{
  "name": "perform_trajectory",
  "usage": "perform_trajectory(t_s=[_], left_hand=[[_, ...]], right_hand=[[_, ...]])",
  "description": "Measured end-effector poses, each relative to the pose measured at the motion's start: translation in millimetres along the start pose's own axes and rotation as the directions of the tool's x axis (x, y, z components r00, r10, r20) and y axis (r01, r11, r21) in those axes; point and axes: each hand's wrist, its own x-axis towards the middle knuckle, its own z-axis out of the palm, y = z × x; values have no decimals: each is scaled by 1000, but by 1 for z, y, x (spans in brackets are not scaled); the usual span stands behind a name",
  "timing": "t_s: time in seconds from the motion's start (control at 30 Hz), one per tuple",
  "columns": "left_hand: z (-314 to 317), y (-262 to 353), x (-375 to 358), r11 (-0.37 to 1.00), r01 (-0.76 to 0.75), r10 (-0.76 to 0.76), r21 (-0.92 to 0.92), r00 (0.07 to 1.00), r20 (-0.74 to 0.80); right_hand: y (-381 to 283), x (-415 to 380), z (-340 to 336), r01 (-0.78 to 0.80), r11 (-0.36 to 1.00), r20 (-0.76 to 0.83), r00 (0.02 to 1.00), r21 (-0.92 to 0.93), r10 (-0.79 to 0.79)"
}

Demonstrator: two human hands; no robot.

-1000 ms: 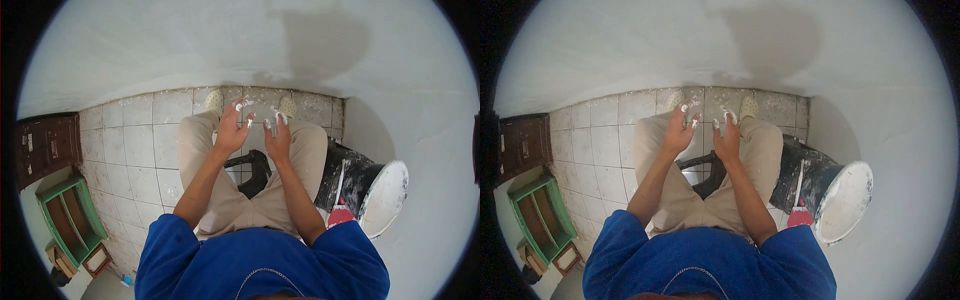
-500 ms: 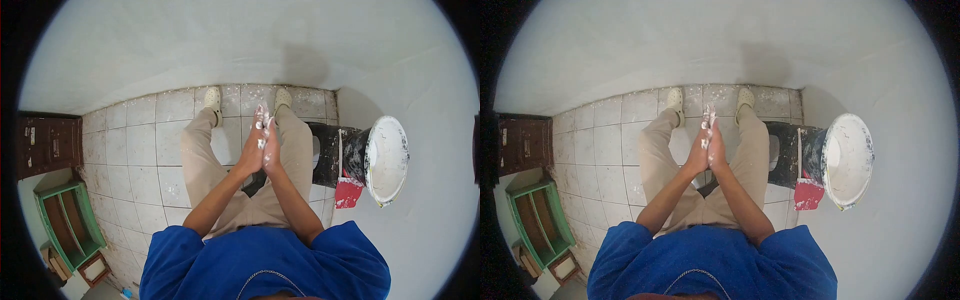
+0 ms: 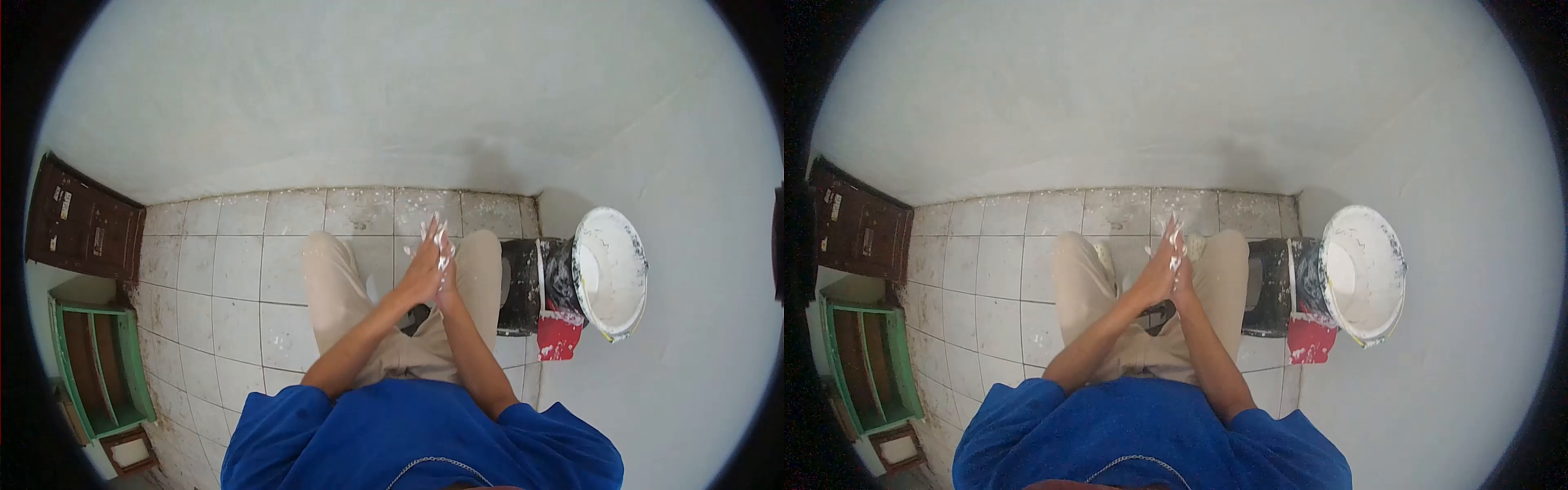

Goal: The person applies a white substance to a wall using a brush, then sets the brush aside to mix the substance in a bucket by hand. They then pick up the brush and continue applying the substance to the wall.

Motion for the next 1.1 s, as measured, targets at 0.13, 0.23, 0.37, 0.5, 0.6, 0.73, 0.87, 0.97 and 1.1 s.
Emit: perform_trajectory(t_s=[0.13, 0.23, 0.37, 0.5, 0.6, 0.73, 0.87, 0.97, 1.1], left_hand=[[24, -74, -17, 969, 242, -239, -45, 968, 71], [22, -73, -15, 941, 330, -327, -73, 944, 52], [19, -64, -24, 946, 301, -301, -117, 954, 19], [42, -49, -52, 948, 252, -266, -193, 963, -47], [56, -45, -78, 977, 208, -213, -51, 970, -115], [69, -33, -117, 984, 149, -164, -95, 971, -175], [76, -17, -154, 983, 103, -125, -152, 981, -147], [84, 8, -172, 980, 85, -110, -179, 985, -134], [87, 46, -172, 975, 102, -122, -199, 988, -91]], right_hand=[[51, 32, -56, -156, 980, -143, 980, -121, 139], [57, 37, -70, -206, 964, -182, 967, -165, 176], [48, 19, -55, -211, 969, -192, 964, -127, 184], [68, -18, -80, -134, 991, -151, 980, -26, 129], [67, -39, -81, 1, 991, -48, 999, -131, -7], [64, -87, -80, 113, 894, -7, 992, -434, -129], [77, -117, -96, 186, 831, 105, 983, -524, -153], [72, -143, -93, 232, 818, 123, 973, -526, -197], [43, -154, -86, 320, 774, 151, 947, -546, -285]])
